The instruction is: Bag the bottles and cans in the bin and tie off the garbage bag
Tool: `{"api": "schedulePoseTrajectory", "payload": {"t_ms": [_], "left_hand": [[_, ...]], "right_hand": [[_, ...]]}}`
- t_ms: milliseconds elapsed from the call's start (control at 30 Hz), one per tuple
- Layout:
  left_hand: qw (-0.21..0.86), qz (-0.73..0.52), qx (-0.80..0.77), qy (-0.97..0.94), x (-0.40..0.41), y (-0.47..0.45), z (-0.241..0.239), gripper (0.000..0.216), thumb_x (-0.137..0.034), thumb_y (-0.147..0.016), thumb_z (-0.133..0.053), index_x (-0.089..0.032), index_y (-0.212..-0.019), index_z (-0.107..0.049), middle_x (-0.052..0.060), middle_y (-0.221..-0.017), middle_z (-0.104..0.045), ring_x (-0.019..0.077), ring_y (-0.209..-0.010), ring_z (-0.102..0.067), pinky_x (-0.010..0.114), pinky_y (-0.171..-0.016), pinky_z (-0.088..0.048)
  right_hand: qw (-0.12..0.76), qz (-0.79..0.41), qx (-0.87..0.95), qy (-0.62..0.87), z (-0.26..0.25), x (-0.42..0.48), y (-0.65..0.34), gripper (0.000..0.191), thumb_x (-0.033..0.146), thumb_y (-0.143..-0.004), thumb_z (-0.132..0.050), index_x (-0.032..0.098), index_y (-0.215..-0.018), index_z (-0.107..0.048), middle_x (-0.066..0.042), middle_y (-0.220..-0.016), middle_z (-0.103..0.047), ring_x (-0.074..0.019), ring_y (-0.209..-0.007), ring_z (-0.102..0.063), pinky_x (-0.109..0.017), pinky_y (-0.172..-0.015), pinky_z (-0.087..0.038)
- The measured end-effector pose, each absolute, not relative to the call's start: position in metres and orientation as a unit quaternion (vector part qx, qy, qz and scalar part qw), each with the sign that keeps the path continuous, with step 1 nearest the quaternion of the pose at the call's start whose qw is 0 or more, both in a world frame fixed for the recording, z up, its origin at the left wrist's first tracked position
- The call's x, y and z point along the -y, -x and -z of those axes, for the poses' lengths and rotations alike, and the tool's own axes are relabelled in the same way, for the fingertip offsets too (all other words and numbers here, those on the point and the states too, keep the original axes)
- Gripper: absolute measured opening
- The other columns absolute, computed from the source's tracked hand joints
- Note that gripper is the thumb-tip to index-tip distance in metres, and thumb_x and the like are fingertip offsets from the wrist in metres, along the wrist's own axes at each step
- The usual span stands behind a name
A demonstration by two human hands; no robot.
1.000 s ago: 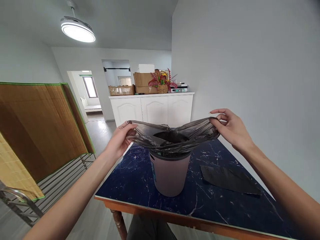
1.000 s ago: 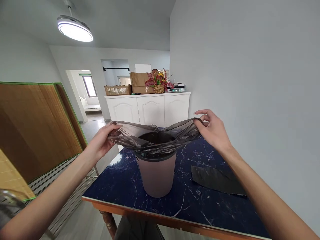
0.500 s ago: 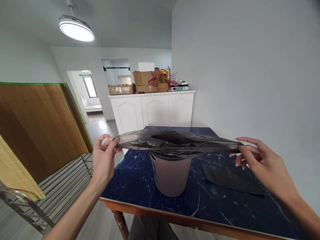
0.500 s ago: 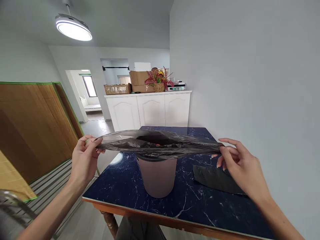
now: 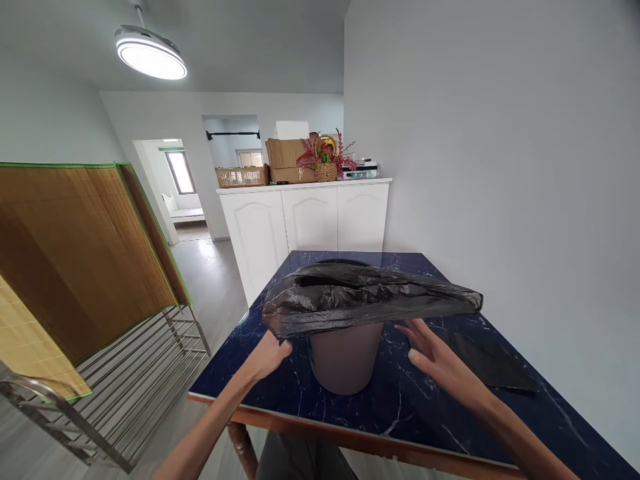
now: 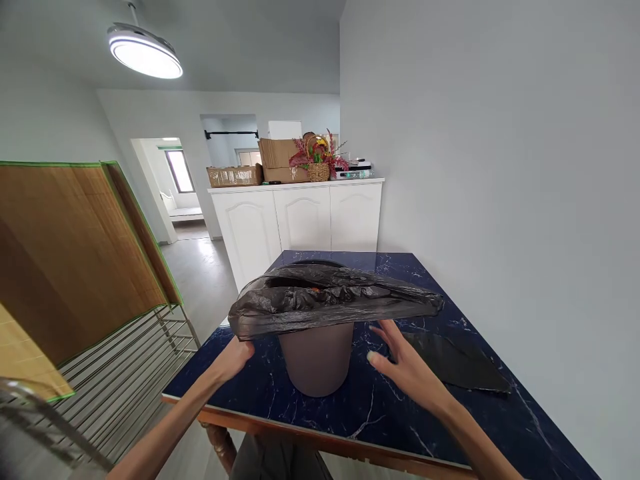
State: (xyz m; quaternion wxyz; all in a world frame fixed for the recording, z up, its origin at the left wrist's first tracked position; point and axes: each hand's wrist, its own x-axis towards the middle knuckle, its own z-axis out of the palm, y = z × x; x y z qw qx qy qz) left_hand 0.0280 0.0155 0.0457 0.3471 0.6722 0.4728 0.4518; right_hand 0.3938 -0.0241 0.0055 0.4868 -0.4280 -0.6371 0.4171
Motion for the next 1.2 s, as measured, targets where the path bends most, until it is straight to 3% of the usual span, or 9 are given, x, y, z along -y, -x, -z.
{"api": "schedulePoseTrajectory", "payload": {"t_ms": [67, 167, 333, 567, 667, 733, 833, 933, 1200], "left_hand": [[0.343, -0.44, -0.48, -0.677, -0.021, -0.038, -0.062, 0.085, -0.084, -0.066, -0.074, -0.028, -0.131, -0.072, 0.012, -0.123, -0.079, 0.0452, -0.135, -0.059, 0.057, -0.121, -0.041], [0.35, -0.477, -0.45, -0.669, -0.03, -0.054, -0.097, 0.072, -0.078, -0.088, -0.058, -0.032, -0.143, -0.065, 0.009, -0.139, -0.073, 0.0351, -0.151, -0.048, 0.049, -0.128, -0.034], [0.432, -0.557, -0.35, -0.617, -0.041, -0.08, -0.149, 0.053, -0.063, -0.103, -0.054, -0.03, -0.143, -0.065, 0.005, -0.156, -0.061, 0.0294, -0.157, -0.04, 0.046, -0.132, -0.029], [0.578, -0.647, -0.242, -0.435, -0.053, -0.098, -0.192, 0.028, -0.035, -0.112, -0.042, -0.022, -0.115, -0.067, 0.007, -0.129, -0.078, 0.0249, -0.126, -0.07, 0.046, -0.114, -0.052], [0.609, -0.673, -0.211, -0.364, -0.058, -0.1, -0.206, 0.029, -0.025, -0.114, -0.039, -0.021, -0.097, -0.063, 0.001, -0.086, -0.074, 0.0163, -0.089, -0.076, 0.036, -0.1, -0.059], [0.62, -0.675, -0.19, -0.351, -0.06, -0.1, -0.215, 0.028, -0.021, -0.112, -0.044, -0.021, -0.088, -0.058, -0.006, -0.062, -0.054, 0.0103, -0.059, -0.063, 0.028, -0.085, -0.059], [0.636, -0.655, -0.179, -0.366, -0.064, -0.102, -0.224, 0.026, -0.018, -0.109, -0.053, -0.02, -0.083, -0.053, -0.011, -0.055, -0.034, 0.0066, -0.042, -0.039, 0.02, -0.061, -0.051], [0.643, -0.636, -0.197, -0.378, -0.069, -0.112, -0.23, 0.026, -0.02, -0.109, -0.054, -0.02, -0.083, -0.052, -0.011, -0.055, -0.03, 0.0063, -0.04, -0.03, 0.019, -0.05, -0.04], [0.626, -0.661, -0.262, -0.321, -0.105, -0.144, -0.237, 0.028, -0.01, -0.105, -0.041, -0.02, -0.08, -0.05, -0.007, -0.056, -0.044, 0.0095, -0.044, -0.041, 0.022, -0.05, -0.036]], "right_hand": [[0.494, -0.409, 0.648, 0.411, -0.027, 0.01, -0.384, 0.104, 0.086, -0.082, -0.065, 0.036, -0.168, -0.035, -0.008, -0.172, -0.04, -0.0402, -0.161, -0.029, -0.062, -0.13, -0.026], [0.511, -0.424, 0.624, 0.413, -0.064, -0.011, -0.373, 0.081, 0.079, -0.094, -0.056, 0.043, -0.165, -0.04, 0.004, -0.171, -0.042, -0.0309, -0.165, -0.02, -0.054, -0.133, -0.022], [0.6, -0.439, 0.576, 0.341, -0.109, -0.039, -0.359, 0.06, 0.072, -0.101, -0.053, 0.036, -0.148, -0.064, 0.004, -0.158, -0.059, -0.0297, -0.158, -0.039, -0.047, -0.131, -0.033], [0.647, -0.514, 0.531, 0.188, -0.152, -0.056, -0.347, 0.038, 0.059, -0.099, -0.062, 0.03, -0.121, -0.072, -0.002, -0.143, -0.071, -0.0286, -0.147, -0.054, -0.05, -0.123, -0.045], [0.67, -0.537, 0.493, 0.14, -0.166, -0.062, -0.347, 0.02, 0.05, -0.098, -0.068, 0.031, -0.104, -0.067, 0.0, -0.113, -0.077, -0.023, -0.131, -0.065, -0.044, -0.119, -0.05], [0.679, -0.53, 0.489, 0.139, -0.172, -0.066, -0.348, 0.02, 0.049, -0.097, -0.071, 0.031, -0.094, -0.062, 0.003, -0.081, -0.065, -0.0192, -0.099, -0.072, -0.039, -0.107, -0.058], [0.658, -0.54, 0.505, 0.144, -0.18, -0.072, -0.346, 0.027, 0.05, -0.098, -0.073, 0.03, -0.089, -0.057, 0.009, -0.061, -0.032, -0.0128, -0.053, -0.048, -0.027, -0.071, -0.061], [0.63, -0.571, 0.511, 0.128, -0.185, -0.078, -0.337, 0.032, 0.052, -0.096, -0.077, 0.028, -0.089, -0.057, 0.01, -0.062, -0.025, -0.0088, -0.045, -0.027, -0.017, -0.042, -0.039], [0.71, -0.588, 0.331, 0.201, -0.19, -0.121, -0.323, 0.03, 0.042, -0.109, -0.059, 0.026, -0.087, -0.047, 0.013, -0.059, -0.021, -0.0075, -0.041, -0.019, -0.016, -0.033, -0.023]]}}
